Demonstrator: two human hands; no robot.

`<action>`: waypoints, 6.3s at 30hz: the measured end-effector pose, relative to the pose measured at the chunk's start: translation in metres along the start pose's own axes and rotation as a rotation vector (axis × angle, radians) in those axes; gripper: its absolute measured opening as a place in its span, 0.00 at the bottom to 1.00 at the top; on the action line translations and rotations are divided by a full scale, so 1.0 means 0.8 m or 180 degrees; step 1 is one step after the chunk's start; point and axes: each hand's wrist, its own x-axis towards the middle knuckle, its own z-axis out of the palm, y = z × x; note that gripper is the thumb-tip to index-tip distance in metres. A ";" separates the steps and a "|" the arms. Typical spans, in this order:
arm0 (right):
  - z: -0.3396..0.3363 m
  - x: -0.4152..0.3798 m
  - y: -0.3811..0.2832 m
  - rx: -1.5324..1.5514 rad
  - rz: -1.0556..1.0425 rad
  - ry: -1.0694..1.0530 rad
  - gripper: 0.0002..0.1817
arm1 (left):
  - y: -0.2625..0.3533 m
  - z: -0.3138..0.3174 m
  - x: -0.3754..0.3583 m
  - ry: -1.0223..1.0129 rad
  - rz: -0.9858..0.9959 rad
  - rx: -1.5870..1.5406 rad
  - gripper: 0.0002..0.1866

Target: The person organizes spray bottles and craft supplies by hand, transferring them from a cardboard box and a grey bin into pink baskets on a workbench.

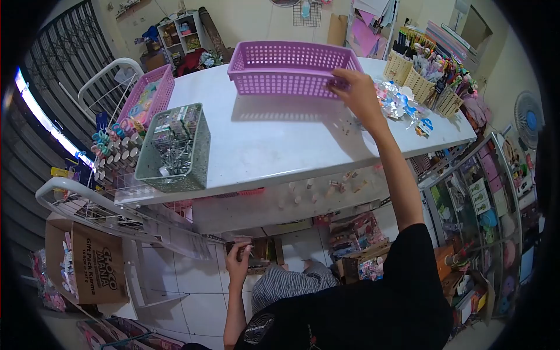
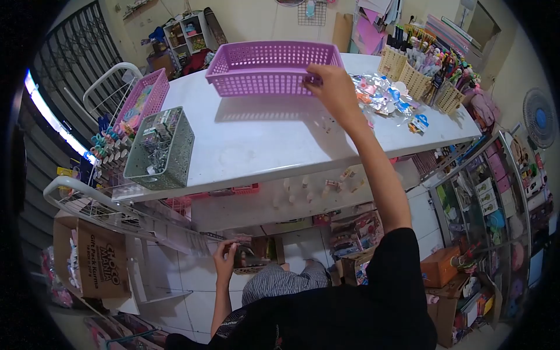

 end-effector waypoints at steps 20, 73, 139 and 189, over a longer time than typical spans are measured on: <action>-0.071 -0.163 -0.052 -0.0406 -0.1203 0.1406 0.15 | -0.090 0.154 0.095 0.0083 0.0792 0.0934 0.20; 0.039 0.021 -0.121 0.1649 -0.0879 -0.0560 0.11 | 0.378 0.001 0.152 0.0297 0.2614 0.2087 0.13; 0.256 -0.428 0.211 0.0798 0.2372 -0.0420 0.22 | -0.105 0.344 0.140 -0.1100 0.1465 0.1926 0.21; 0.025 -0.004 -0.109 0.1330 -0.0230 -0.0806 0.11 | 0.384 0.012 0.266 -0.0916 0.2188 0.2679 0.12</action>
